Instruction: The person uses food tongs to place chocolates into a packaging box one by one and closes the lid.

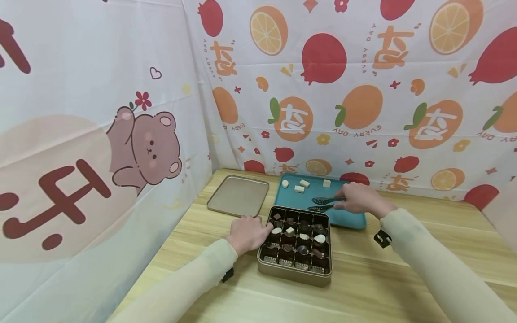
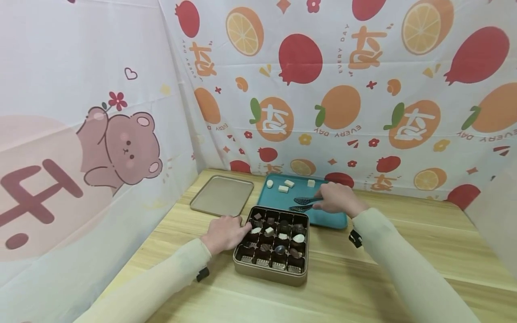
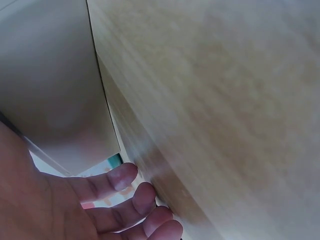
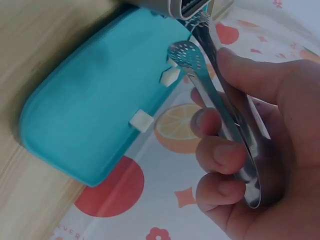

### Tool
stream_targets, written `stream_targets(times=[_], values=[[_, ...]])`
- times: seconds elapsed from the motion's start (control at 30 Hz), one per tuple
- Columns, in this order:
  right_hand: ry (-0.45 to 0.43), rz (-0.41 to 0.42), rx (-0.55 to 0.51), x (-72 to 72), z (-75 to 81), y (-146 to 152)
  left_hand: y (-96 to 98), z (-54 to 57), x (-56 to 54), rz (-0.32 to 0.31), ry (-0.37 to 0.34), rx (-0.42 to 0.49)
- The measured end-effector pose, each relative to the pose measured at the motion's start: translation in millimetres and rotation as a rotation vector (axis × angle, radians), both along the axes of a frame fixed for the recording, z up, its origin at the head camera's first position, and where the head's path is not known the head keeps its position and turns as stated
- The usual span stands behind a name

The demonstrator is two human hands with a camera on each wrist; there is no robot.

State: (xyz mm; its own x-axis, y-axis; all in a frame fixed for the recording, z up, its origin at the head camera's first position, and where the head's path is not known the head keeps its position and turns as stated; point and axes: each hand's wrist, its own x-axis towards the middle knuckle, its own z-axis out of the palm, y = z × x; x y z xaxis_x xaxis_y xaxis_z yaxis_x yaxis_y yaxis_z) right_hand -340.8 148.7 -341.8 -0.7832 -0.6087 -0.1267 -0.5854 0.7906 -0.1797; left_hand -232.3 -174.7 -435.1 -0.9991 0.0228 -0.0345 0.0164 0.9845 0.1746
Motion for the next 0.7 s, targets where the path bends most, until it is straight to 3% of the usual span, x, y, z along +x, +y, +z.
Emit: stream_targets(times=[0.3, 0.7], values=[[-0.102, 0.003, 0.075, -8.8, -3.0, -4, -0.7, 0.8, 1.2, -0.005, -0.001, 0.009], [-0.055, 0.047, 0.012, -9.1, -20.7, -27, 0.2, -1.9, 1.1, -0.004, 0.01, -0.001]])
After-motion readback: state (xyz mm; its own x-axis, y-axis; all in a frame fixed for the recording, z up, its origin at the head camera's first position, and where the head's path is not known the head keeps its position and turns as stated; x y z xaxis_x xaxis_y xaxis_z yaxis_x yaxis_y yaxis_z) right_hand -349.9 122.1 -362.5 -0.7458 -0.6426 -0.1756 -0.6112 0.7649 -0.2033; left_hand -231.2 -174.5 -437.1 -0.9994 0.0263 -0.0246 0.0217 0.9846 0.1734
